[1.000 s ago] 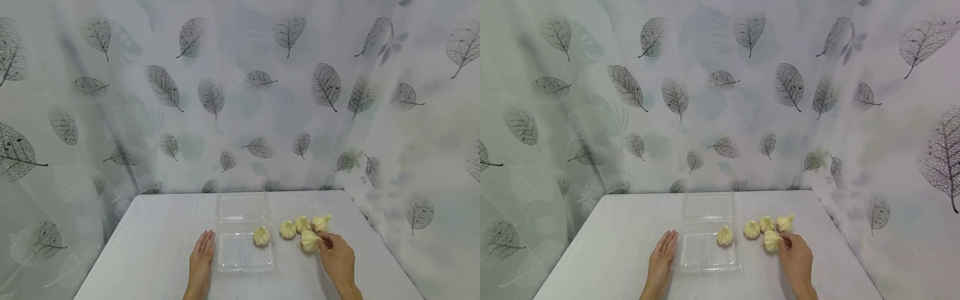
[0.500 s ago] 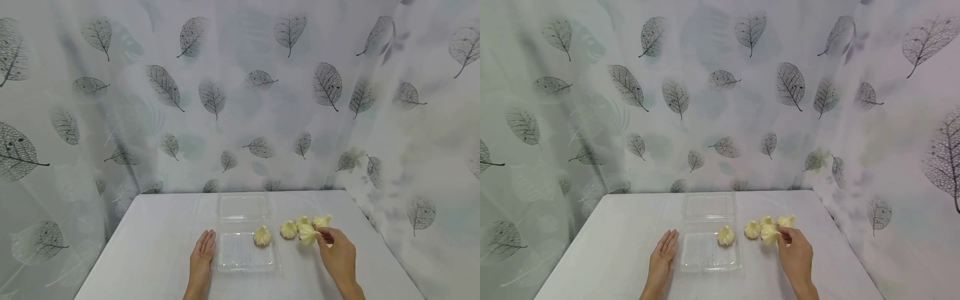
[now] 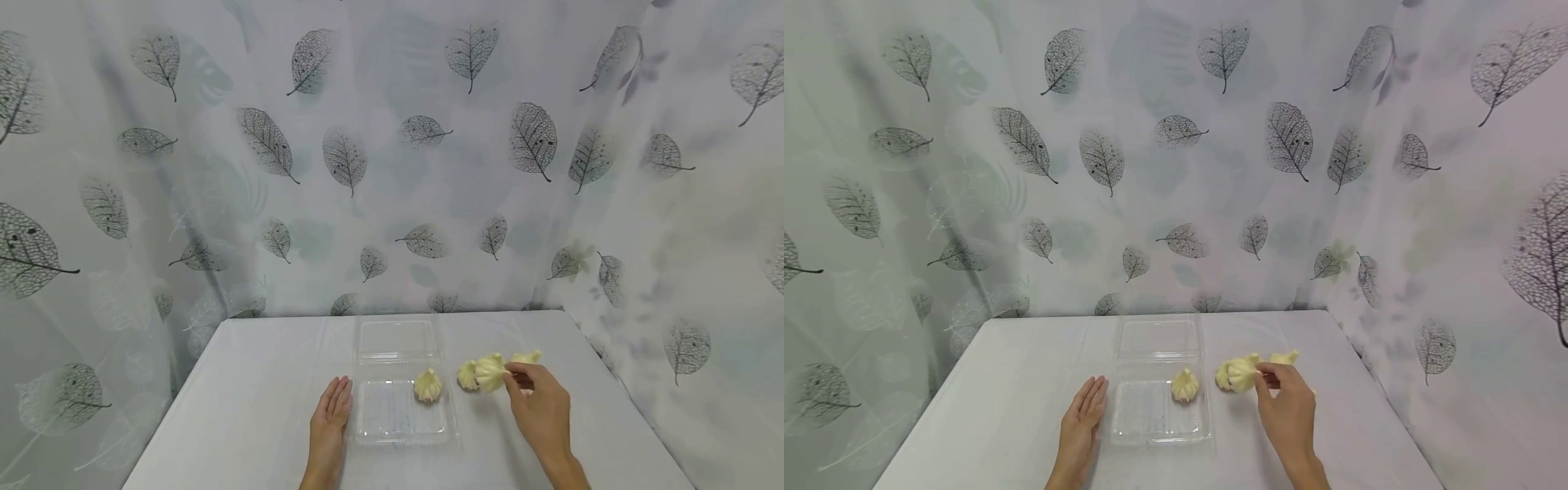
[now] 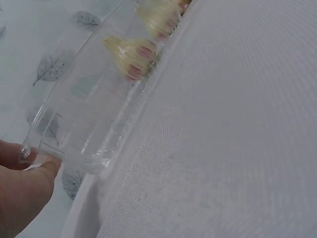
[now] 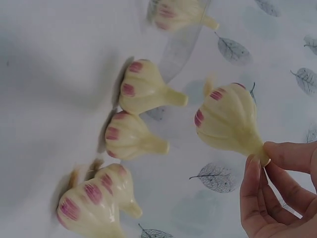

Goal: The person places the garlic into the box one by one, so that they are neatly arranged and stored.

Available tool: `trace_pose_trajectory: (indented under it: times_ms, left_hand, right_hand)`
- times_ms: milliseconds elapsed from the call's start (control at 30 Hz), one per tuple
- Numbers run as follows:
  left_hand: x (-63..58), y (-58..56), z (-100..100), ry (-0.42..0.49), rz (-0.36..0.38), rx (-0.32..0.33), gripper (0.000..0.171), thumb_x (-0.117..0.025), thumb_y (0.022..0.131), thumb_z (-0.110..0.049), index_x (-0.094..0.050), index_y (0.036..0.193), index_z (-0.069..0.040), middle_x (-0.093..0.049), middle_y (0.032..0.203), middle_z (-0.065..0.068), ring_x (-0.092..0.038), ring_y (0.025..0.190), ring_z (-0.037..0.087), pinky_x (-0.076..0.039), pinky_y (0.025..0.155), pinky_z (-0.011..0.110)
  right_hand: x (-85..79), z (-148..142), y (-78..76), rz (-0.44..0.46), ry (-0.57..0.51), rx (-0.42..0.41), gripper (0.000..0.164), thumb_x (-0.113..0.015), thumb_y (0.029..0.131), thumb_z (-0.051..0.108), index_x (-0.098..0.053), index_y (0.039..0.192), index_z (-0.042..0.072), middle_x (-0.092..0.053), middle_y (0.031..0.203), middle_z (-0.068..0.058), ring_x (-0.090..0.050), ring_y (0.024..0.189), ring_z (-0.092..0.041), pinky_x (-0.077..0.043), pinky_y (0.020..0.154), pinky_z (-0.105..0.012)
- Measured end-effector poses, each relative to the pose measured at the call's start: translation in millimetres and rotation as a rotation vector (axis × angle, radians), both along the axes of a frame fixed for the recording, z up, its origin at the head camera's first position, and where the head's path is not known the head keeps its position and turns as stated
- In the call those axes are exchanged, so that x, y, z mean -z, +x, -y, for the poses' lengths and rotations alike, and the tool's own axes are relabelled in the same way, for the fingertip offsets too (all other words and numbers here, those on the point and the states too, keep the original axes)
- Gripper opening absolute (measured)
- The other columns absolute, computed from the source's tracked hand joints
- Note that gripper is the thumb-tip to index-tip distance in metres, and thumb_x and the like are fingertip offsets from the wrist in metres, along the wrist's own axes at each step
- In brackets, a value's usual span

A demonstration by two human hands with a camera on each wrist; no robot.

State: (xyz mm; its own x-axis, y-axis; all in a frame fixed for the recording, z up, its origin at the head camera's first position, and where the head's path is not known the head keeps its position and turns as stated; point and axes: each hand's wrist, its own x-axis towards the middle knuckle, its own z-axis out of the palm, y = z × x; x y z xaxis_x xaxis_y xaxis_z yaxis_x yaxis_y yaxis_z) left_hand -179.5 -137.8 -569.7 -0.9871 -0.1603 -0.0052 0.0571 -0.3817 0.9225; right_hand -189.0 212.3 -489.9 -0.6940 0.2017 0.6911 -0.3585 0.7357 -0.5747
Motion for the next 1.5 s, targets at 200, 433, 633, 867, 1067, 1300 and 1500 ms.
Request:
trace_pose_trajectory:
  times_ms: [200, 433, 633, 867, 1067, 1300, 1500]
  left_hand:
    - [1.1, 0.3, 1, 0.003, -0.005, 0.008, 0.060, -0.044, 0.108, 0.005, -0.018, 0.163, 0.003, -0.029, 0.167, 0.022, -0.030, 0.155, 0.030, -0.037, 0.118, 0.021]
    - [1.4, 0.5, 1, 0.015, -0.007, 0.001, 0.060, -0.044, 0.108, 0.005, -0.019, 0.163, 0.003, -0.030, 0.167, 0.023, -0.030, 0.155, 0.030, -0.036, 0.120, 0.024]
    - [2.2, 0.6, 0, 0.017, -0.002, 0.001, 0.060, -0.046, 0.108, 0.003, -0.020, 0.163, 0.003, -0.030, 0.167, 0.023, -0.030, 0.155, 0.030, -0.037, 0.119, 0.022]
    - [1.6, 2.2, 1, 0.003, -0.005, 0.011, 0.060, -0.046, 0.109, 0.001, -0.019, 0.163, 0.003, -0.029, 0.167, 0.023, -0.029, 0.155, 0.030, -0.037, 0.119, 0.021]
    - [1.7, 1.7, 2, 0.003, -0.005, 0.014, 0.060, -0.045, 0.109, 0.001, -0.019, 0.163, 0.002, -0.028, 0.168, 0.022, -0.028, 0.155, 0.030, -0.037, 0.118, 0.021]
    - [2.7, 0.6, 2, 0.023, -0.020, 0.016, 0.061, -0.046, 0.109, 0.002, -0.019, 0.163, 0.003, -0.028, 0.168, 0.023, -0.028, 0.155, 0.030, -0.037, 0.118, 0.021]
    - [1.8, 1.6, 2, 0.027, -0.017, 0.017, 0.061, -0.044, 0.109, 0.003, -0.017, 0.163, 0.003, -0.027, 0.168, 0.023, -0.027, 0.156, 0.031, -0.037, 0.119, 0.022]
  right_hand:
    - [-4.0, 10, -2.1, -0.042, 0.007, -0.048, 0.031, -0.088, 0.074, -0.011, -0.077, 0.100, 0.003, -0.075, 0.093, -0.005, -0.071, 0.074, -0.018, -0.056, 0.071, -0.007]
    - [-9.1, 22, -3.6, -0.014, 0.019, -0.073, 0.029, -0.089, 0.076, -0.008, -0.077, 0.100, 0.005, -0.075, 0.094, -0.004, -0.072, 0.074, -0.017, -0.056, 0.071, -0.008]
    - [-13.5, 31, -7.8, 0.002, 0.032, -0.094, 0.028, -0.089, 0.077, -0.006, -0.078, 0.099, 0.007, -0.074, 0.092, -0.002, -0.071, 0.073, -0.015, -0.056, 0.069, -0.011]
    - [-18.0, 44, -11.0, 0.026, 0.017, -0.134, 0.027, -0.089, 0.078, -0.004, -0.078, 0.099, 0.008, -0.074, 0.093, -0.002, -0.071, 0.073, -0.014, -0.060, 0.063, -0.019]
    - [-18.4, 58, -13.9, 0.016, 0.051, -0.172, 0.025, -0.088, 0.078, -0.005, -0.078, 0.098, 0.007, -0.073, 0.091, -0.003, -0.070, 0.073, -0.013, -0.062, 0.062, -0.030]
    - [-17.3, 77, -19.0, 0.061, 0.071, -0.210, 0.023, -0.088, 0.080, -0.003, -0.078, 0.098, 0.007, -0.072, 0.093, -0.002, -0.069, 0.076, -0.011, -0.064, 0.067, -0.031]
    - [-18.0, 89, -20.9, 0.087, 0.075, -0.235, 0.022, -0.087, 0.081, -0.002, -0.078, 0.098, 0.008, -0.072, 0.094, -0.001, -0.069, 0.076, -0.010, -0.063, 0.067, -0.031]
